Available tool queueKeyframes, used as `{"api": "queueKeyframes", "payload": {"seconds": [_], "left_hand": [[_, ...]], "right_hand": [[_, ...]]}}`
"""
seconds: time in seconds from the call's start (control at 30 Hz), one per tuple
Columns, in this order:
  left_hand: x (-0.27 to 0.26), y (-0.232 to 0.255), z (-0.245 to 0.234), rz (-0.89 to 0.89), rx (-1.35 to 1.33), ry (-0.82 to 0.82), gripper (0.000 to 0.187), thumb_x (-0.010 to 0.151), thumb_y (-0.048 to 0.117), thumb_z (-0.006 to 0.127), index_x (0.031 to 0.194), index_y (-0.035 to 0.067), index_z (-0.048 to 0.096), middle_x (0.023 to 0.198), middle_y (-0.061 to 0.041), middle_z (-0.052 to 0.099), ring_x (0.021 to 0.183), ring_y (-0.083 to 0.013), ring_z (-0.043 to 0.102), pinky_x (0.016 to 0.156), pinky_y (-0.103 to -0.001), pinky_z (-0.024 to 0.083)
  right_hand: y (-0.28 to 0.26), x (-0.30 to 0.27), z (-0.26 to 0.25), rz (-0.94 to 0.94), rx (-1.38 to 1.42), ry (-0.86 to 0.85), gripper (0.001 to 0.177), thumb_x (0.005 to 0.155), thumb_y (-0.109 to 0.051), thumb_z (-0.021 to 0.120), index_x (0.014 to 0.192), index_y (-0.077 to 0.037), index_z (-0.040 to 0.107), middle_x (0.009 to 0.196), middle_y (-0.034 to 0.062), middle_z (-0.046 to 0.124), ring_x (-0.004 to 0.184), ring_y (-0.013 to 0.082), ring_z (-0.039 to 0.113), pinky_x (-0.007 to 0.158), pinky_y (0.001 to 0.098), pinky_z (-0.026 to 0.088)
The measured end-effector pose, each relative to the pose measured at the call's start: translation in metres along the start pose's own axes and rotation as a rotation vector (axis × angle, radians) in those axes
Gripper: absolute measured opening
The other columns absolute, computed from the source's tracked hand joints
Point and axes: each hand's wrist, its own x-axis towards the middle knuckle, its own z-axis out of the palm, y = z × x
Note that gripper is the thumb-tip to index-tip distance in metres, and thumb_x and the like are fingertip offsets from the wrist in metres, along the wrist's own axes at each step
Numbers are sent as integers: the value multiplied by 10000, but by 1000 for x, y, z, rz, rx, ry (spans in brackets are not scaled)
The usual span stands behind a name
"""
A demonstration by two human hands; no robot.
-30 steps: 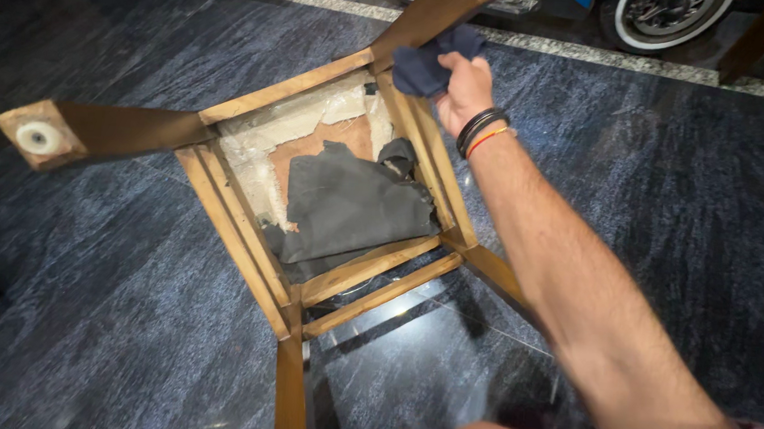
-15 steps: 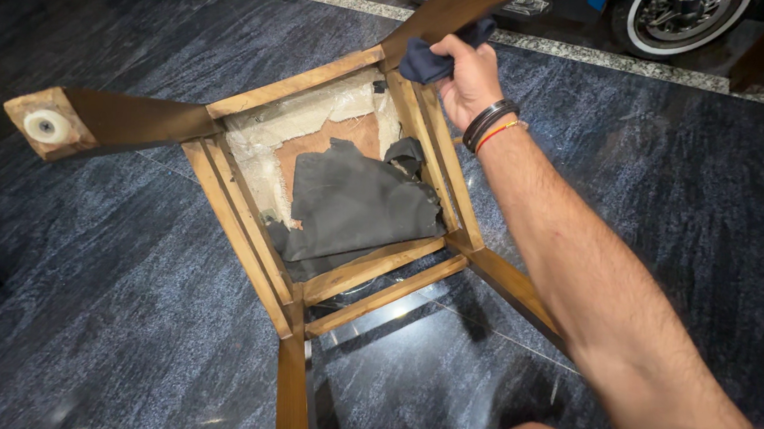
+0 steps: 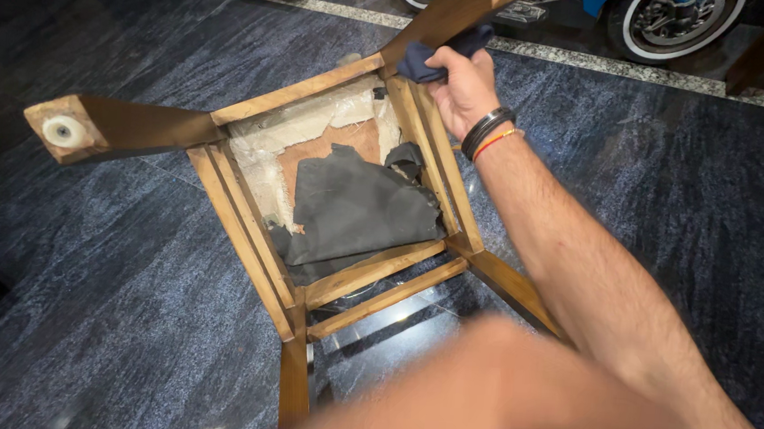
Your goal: The person wipes the legs and underside of a wooden chair using a cloth, then applies cleaning liquid from a spray bottle to the cloth and wipes the seat and backrest of the chair.
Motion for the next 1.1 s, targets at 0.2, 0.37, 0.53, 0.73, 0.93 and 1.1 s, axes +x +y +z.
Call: {"api": "queueKeyframes", "payload": {"seconds": [0.2,0.37,0.53,0.73,0.93,1.1], "left_hand": [[13,-59,-186,-230,735,775,173,891,191,695,896,37,772,764,-60,777,682,-119,745,617,-282,547],[-47,-101,-287,-446,1227,1133,500,762,362,766,1175,88,701,1081,-173,728,1028,-316,694,899,-434,543],[-83,-117,-300,-502,1431,1123,573,778,354,747,1286,109,646,1219,-177,672,1162,-352,630,984,-472,482],[-143,-133,-290,-713,1945,884,660,791,406,740,1367,113,603,1332,-173,590,1334,-308,487,1178,-494,274],[-172,-151,-283,-940,2148,634,650,818,478,689,1371,155,578,1487,-141,483,1482,-275,326,1254,-524,70],[-175,-161,-289,-749,2145,748,650,891,548,604,1377,117,585,1521,-155,473,1496,-296,322,1260,-543,84]], "right_hand": [[-21,-35,1,-56,137,-96,363,886,54,538,1241,106,487,1247,279,639,1156,414,674,1049,552,588],[-34,-49,3,-4,311,-121,452,1008,-227,475,1347,71,506,1352,268,635,1258,417,645,1116,577,522],[-19,-27,-3,-3,306,-103,745,981,-639,340,1403,-49,509,1380,153,621,1244,354,628,1086,549,497],[24,3,-20,87,367,-35,722,1029,-609,365,1454,-38,494,1446,166,623,1319,355,630,1131,547,505],[4,7,-11,123,308,31,847,953,-731,264,1386,-42,500,1383,188,603,1209,414,639,1027,622,531],[39,31,-27,70,347,17,763,957,-706,266,1350,-99,507,1352,155,600,1188,408,638,1033,657,504]]}}
